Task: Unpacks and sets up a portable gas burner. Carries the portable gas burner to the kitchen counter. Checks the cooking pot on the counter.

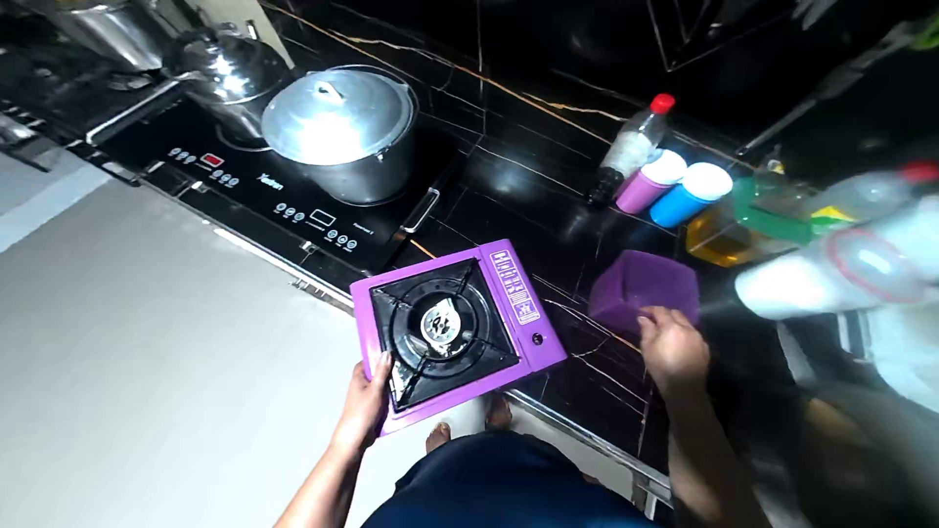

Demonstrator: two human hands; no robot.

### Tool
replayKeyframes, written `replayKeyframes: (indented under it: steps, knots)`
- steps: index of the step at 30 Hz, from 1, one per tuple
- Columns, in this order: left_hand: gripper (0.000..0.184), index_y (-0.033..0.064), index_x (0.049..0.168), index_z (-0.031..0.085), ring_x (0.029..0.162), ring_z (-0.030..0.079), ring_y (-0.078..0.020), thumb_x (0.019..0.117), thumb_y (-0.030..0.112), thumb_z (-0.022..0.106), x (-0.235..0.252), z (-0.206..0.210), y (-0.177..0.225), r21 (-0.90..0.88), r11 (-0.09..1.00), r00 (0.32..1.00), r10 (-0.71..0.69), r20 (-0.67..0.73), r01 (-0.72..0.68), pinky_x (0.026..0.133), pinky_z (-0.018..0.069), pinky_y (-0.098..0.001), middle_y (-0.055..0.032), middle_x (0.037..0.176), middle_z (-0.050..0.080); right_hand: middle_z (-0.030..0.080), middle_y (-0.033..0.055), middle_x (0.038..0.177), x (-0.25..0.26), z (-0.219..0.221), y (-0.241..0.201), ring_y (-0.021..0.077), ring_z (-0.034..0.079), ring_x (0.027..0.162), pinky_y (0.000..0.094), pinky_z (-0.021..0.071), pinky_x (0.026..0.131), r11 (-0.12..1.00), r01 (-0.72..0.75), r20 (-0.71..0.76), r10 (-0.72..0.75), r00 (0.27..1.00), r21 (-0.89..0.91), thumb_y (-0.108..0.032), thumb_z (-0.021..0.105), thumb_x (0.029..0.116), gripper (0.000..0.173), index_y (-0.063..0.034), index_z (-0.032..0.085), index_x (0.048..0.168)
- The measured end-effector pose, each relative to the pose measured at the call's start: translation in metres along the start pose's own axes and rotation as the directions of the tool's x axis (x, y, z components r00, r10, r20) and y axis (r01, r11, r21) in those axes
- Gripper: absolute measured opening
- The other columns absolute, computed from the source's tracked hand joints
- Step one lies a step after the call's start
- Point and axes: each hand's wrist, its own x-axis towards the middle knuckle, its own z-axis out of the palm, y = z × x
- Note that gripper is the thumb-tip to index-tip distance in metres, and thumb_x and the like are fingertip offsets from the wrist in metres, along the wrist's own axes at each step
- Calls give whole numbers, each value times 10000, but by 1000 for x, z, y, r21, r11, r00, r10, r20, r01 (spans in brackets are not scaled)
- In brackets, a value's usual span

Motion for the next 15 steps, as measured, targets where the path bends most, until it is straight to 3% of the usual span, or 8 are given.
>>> replayKeyframes:
  steps: [3,4,6,8,10,12,15]
  knots:
    - [502,-46,1430,379,894,704,-120,1099,323,459,0,25,-6,-83,997,1000,-6,1,6,808,599,-303,-149,1079,676,501,318,1474,10,-3,18,531,608,1203,685,515,896,999,-16,-179,21,984,34,-154,586,1020,418,-7,591,1411]
    - [502,-42,1431,375,894,707,-118,1100,327,453,-1,34,-7,-104,995,1000,-8,-4,8,806,603,-300,-145,1077,678,513,324,1455,9,-3,19,530,627,1160,669,530,861,998,24,-276,-9,961,50,-183,607,1001,438,-5,599,1402]
    - [499,-39,1425,383,872,711,-122,1103,338,444,-2,52,-9,-146,989,1000,-18,-26,14,786,608,-305,-141,1053,683,616,330,1268,1,-4,11,474,675,978,591,552,771,979,155,-386,-94,918,130,-202,620,985,401,40,649,1304]
    - [494,-41,1423,384,874,717,-134,1111,341,421,-4,68,-13,-199,980,999,-19,-35,12,790,615,-314,-144,1047,689,699,270,1094,-15,0,-3,364,696,852,519,574,743,918,211,-224,-140,964,336,-204,604,1014,367,71,652,1252]
    - [493,-43,1424,375,885,723,-153,1118,344,392,-7,86,-18,-256,967,999,-21,-32,12,799,620,-334,-153,1048,691,721,219,1106,-27,20,-15,295,722,859,479,600,761,834,97,49,-147,988,544,-236,604,1024,420,56,602,1325]
    - [497,-35,1436,357,888,728,-169,1120,347,380,-13,103,-19,-309,951,999,-34,-28,24,795,625,-346,-163,1054,692,645,237,1284,-36,44,-25,310,714,981,484,606,825,774,-55,243,-130,961,631,-271,620,1021,557,29,469,1465]
    - [535,-7,1487,290,951,726,-217,1117,369,383,-25,124,-18,-374,923,995,-93,19,93,825,623,-387,-193,1121,675,360,267,1599,-42,61,-36,351,549,1342,463,517,1052,723,-140,314,-110,943,676,-282,637,1020,712,-4,308,1587]
